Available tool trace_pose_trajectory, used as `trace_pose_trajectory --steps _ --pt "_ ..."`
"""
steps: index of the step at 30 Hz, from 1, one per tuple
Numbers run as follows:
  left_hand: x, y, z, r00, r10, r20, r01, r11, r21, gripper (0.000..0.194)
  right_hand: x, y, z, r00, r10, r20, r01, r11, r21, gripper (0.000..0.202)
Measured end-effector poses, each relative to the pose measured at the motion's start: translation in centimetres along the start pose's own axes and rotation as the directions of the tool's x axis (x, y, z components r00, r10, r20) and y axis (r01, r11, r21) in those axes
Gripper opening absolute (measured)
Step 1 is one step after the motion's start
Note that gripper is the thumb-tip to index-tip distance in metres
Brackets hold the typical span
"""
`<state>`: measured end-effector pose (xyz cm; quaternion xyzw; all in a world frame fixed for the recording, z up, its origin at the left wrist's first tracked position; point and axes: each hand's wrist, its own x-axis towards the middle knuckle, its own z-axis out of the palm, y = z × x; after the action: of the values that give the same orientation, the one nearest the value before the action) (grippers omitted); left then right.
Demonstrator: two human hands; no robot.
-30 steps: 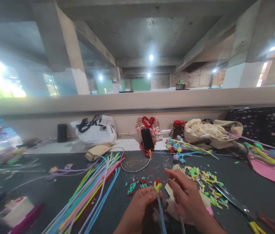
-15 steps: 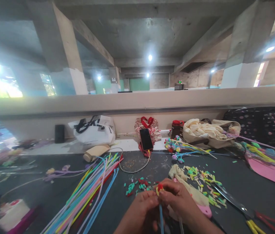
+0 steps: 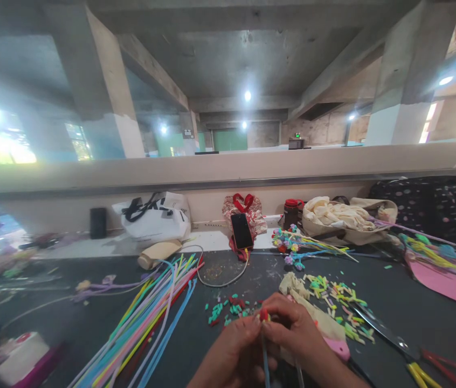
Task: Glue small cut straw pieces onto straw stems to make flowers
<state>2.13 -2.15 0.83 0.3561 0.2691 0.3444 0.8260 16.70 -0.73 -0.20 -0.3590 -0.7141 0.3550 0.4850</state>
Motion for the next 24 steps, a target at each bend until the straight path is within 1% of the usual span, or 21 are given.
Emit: trace_pose_trajectory --steps 4,7,9,12,14,19,21,24 --pt "0.1 -0.2 0.0 1.000 -0.018 0.010 0.018 0.997 -0.080 0.029 0.0 -0.1 -0.2 0.999 -0.038 0.009 0.037 0.999 0.024 0.022" --pt "0.1 0.0 0.2 1.000 0.025 -0.012 -0.025 0.999 -0.044 0.029 -0.1 -0.5 -0.3 0.999 -0.037 -0.003 0.037 0.998 0.046 0.024" --pt "0.0 0.2 0.3 0.999 0.051 0.003 -0.051 0.999 -0.010 0.029 -0.1 -0.6 -0.4 0.999 -0.035 -0.001 0.035 0.999 0.041 0.024" --pt "0.0 0.3 0.5 0.998 0.050 0.026 -0.050 0.999 0.007 0.031 -0.1 -0.6 -0.3 0.999 -0.040 0.003 0.040 0.999 0.018 0.021" --pt "0.0 0.2 0.5 0.998 0.052 0.018 -0.052 0.999 0.010 0.033 0.0 -0.6 -0.3 0.999 -0.032 -0.010 0.032 0.999 0.030 0.020" --pt "0.2 -0.3 0.2 0.999 0.051 -0.014 -0.051 0.999 0.018 0.028 -0.1 -0.9 -0.6 0.998 0.027 -0.052 -0.021 0.992 0.121 0.018" --pt "0.3 -0.3 0.0 0.998 0.056 -0.019 -0.056 0.998 -0.008 0.025 -0.1 -1.0 -0.4 0.997 0.071 -0.043 -0.063 0.983 0.175 0.019" --pt "0.4 -0.1 -0.1 0.996 0.073 -0.053 -0.078 0.992 -0.097 0.021 -0.2 -0.8 0.0 0.984 0.178 0.010 -0.170 0.923 0.346 0.034"
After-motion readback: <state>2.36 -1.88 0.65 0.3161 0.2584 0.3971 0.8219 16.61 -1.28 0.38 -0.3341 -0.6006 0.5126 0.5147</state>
